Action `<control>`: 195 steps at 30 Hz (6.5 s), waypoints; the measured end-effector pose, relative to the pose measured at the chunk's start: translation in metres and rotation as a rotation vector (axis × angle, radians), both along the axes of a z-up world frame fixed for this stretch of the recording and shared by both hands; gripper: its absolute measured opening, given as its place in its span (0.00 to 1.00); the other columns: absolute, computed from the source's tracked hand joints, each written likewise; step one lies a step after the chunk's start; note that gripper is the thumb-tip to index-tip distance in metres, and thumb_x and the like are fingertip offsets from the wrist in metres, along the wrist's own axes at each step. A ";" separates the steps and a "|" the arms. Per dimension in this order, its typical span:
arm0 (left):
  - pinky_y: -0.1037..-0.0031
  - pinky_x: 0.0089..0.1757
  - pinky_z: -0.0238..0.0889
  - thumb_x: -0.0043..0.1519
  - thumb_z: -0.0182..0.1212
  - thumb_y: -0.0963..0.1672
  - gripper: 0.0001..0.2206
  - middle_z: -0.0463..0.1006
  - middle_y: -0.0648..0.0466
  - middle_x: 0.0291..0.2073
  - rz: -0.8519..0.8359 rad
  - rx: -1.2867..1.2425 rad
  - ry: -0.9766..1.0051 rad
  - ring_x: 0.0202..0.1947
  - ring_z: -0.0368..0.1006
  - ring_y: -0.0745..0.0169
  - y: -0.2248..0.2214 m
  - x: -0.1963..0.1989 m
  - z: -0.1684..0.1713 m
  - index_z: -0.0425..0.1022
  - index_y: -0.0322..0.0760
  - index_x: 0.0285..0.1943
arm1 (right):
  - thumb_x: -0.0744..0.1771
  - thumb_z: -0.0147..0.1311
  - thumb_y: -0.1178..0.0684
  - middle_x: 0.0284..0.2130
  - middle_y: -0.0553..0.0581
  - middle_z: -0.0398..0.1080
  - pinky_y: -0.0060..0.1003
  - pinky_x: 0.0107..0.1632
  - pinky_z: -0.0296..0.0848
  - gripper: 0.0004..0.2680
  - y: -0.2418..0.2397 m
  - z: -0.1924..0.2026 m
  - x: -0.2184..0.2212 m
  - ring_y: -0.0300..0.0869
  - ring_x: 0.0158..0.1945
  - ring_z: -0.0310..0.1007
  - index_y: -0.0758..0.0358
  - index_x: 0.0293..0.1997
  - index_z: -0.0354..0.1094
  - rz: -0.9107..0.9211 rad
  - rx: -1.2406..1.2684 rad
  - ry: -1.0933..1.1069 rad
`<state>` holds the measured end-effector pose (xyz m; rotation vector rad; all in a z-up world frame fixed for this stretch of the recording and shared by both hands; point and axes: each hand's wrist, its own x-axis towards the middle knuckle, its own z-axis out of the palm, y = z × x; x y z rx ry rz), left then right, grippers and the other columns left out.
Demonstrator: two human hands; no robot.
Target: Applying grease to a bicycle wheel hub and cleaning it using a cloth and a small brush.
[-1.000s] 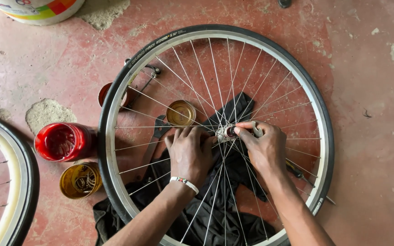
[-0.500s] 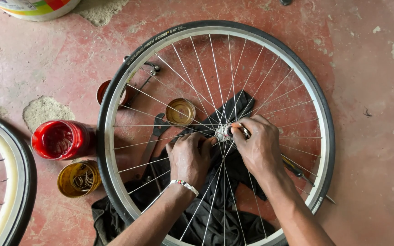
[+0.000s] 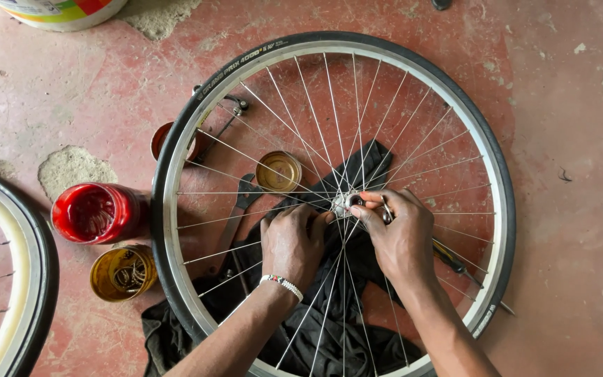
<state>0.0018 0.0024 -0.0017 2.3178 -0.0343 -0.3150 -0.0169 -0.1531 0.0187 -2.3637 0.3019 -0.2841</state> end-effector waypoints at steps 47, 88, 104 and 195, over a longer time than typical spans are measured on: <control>0.57 0.58 0.38 0.61 0.43 0.50 0.21 0.64 0.51 0.60 -0.279 0.203 -0.345 0.65 0.50 0.53 0.002 0.006 0.003 0.62 0.40 0.62 | 0.69 0.36 0.52 0.13 0.50 0.63 0.33 0.14 0.59 0.07 0.030 -0.001 -0.041 0.37 0.11 0.60 0.57 0.34 0.56 -0.031 -0.286 0.397; 0.59 0.53 0.47 0.52 0.54 0.45 0.09 0.77 0.56 0.40 -0.232 0.073 -0.316 0.56 0.58 0.47 -0.009 0.017 0.009 0.74 0.45 0.40 | 0.68 0.42 0.55 0.10 0.46 0.59 0.30 0.11 0.52 0.05 0.035 0.008 -0.044 0.33 0.08 0.54 0.62 0.34 0.59 0.008 -0.347 0.026; 0.58 0.55 0.45 0.57 0.54 0.49 0.10 0.76 0.55 0.44 -0.268 0.142 -0.263 0.60 0.56 0.47 -0.009 0.018 0.008 0.73 0.50 0.45 | 0.69 0.36 0.52 0.08 0.50 0.61 0.35 0.12 0.49 0.07 0.037 -0.009 -0.046 0.38 0.07 0.54 0.58 0.32 0.54 0.054 -0.361 0.328; 0.68 0.35 0.63 0.50 0.52 0.39 0.15 0.78 0.56 0.38 0.506 -0.005 0.010 0.35 0.71 0.60 0.103 0.082 0.024 0.73 0.47 0.45 | 0.70 0.46 0.54 0.29 0.45 0.68 0.30 0.40 0.66 0.08 -0.224 -0.071 -0.103 0.33 0.34 0.64 0.58 0.32 0.66 -1.015 0.440 -0.048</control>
